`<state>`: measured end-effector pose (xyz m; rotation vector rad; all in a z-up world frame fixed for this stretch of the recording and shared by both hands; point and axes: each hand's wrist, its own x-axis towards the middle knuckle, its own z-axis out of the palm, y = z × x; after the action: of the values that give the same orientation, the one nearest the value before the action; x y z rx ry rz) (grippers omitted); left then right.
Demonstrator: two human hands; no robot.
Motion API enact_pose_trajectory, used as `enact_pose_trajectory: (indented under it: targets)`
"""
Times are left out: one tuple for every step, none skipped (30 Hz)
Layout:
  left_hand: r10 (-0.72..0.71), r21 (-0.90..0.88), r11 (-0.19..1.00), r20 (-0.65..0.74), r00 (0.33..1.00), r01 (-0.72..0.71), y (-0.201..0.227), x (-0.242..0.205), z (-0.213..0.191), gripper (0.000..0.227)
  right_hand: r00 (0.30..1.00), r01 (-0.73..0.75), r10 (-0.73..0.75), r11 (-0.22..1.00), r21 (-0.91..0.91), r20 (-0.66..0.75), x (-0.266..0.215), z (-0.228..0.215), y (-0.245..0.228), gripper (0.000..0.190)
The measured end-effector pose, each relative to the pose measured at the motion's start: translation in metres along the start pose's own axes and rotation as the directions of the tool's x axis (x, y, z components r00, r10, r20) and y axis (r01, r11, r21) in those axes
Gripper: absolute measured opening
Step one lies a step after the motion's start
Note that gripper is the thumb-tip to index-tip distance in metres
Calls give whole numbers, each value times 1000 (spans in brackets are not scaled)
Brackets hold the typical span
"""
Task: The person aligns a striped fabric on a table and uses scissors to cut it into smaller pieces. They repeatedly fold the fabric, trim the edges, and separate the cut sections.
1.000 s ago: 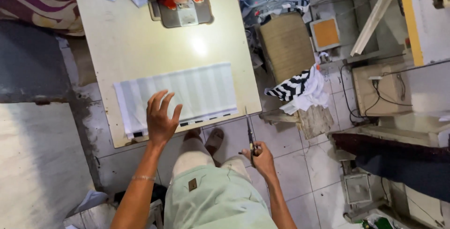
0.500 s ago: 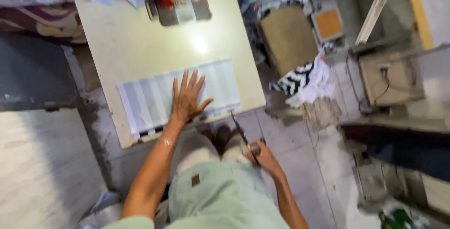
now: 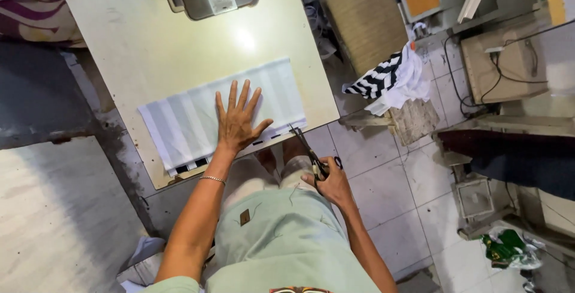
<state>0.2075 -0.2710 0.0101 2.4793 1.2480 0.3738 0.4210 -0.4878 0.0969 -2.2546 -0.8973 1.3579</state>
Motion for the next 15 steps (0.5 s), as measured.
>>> enact_pose_trajectory:
  targets:
    - [0,2,1000,-4,1000,0,1,1,0,86,1000,6,-6,1000,0,-17,1,0,-2,74]
    - [0,-1,1000,6,1000,0,2,-1,1,86,1000,-3,3,1000,3,-14,1,3,2,74]
    - [-5,-1,1000,10,1000,5,1,-1,2,86,1000,0,1,999,38,-23,3,5,5,70]
    - [-10,-1,1000,13,1000,10,1,0,2,85,999,3,-1,997,73,-32,5,8,8,66]
    - [-7,-2,1000,20,1000,7,0,1,4,85,999,-3,6,997,76,-32,10,10,13,66]
    - [-1,8,1000,21,1000,1,-1,1,5,85,999,12,-9,997,75,-41,14,12,18,64]
    - [2,18,1000,26,1000,-3,-2,-2,7,85,999,24,-21,997,74,-47,16,15,24,62]
    - [3,16,1000,37,999,-3,-2,-3,6,85,999,14,-11,997,77,-44,15,14,22,62]
    - [2,20,1000,36,999,-3,-1,-2,6,85,999,16,-12,995,97,-42,16,12,20,60]
    - [1,25,1000,36,999,-2,-1,0,5,85,999,17,-12,993,117,-41,16,10,17,58]
    - [4,22,1000,36,999,-4,-1,-1,6,85,999,15,-10,993,116,-44,17,10,18,58]
    - [5,26,1000,37,999,-6,-2,-1,7,84,999,20,-14,993,118,-49,17,10,18,55]
    - [4,30,1000,35,999,-5,-3,-1,7,84,998,28,-22,993,117,-54,18,9,18,53]
    - [5,28,1000,32,999,-6,-2,-1,8,84,998,30,-23,993,115,-56,19,11,25,53]
    - [5,34,999,31,1000,-6,-3,-1,9,85,998,27,-20,991,129,-58,21,13,31,52]
